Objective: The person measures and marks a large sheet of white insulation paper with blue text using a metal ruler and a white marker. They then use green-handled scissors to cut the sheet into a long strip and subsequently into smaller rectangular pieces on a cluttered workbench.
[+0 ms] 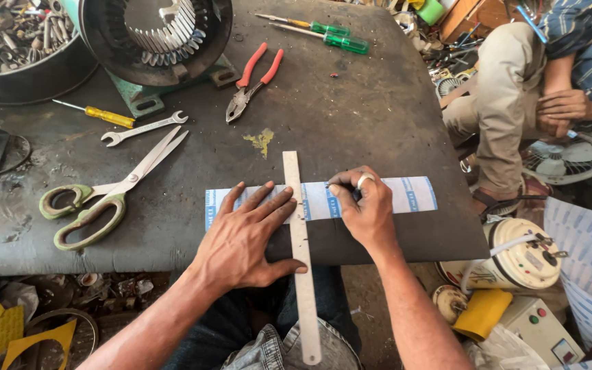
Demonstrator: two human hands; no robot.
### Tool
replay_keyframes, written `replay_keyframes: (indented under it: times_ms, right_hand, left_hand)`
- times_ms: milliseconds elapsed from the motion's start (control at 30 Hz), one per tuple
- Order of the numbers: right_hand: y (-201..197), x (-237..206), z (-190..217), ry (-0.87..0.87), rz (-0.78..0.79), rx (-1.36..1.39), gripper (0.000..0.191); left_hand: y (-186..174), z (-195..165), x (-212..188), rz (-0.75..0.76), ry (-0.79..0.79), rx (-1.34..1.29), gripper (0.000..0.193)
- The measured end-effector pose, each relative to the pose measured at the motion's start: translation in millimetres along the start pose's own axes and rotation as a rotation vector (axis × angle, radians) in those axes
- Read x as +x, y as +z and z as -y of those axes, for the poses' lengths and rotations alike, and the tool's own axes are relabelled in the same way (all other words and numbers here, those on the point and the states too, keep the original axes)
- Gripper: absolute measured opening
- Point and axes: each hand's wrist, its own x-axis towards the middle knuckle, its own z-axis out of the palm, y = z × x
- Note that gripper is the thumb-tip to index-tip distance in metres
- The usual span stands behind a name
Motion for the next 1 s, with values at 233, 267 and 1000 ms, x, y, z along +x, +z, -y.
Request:
replay_keyframes:
  times_ms: [233, 267, 1000]
  right_hand:
    - [-2.4, -4.7, -13.5, -0.068, 0.059, 0.056, 0.008]
    - [-2.6, -4.1, -14.2, -0.056, 0.082, 0.074, 0.007]
    - [-1.3, 4.1, 4.0, 0.008, 0.287, -0.052, 0.005]
  left_hand:
    - [11.6, -5.0, 10.0, 0.012, -0.025, 0.026, 0.103]
    - [13.3, -5.1, 11.5, 0.028, -0.031, 0.029, 0.104]
    - [14.6, -2.5, 14.8, 0.062, -0.038, 0.059, 0.106]
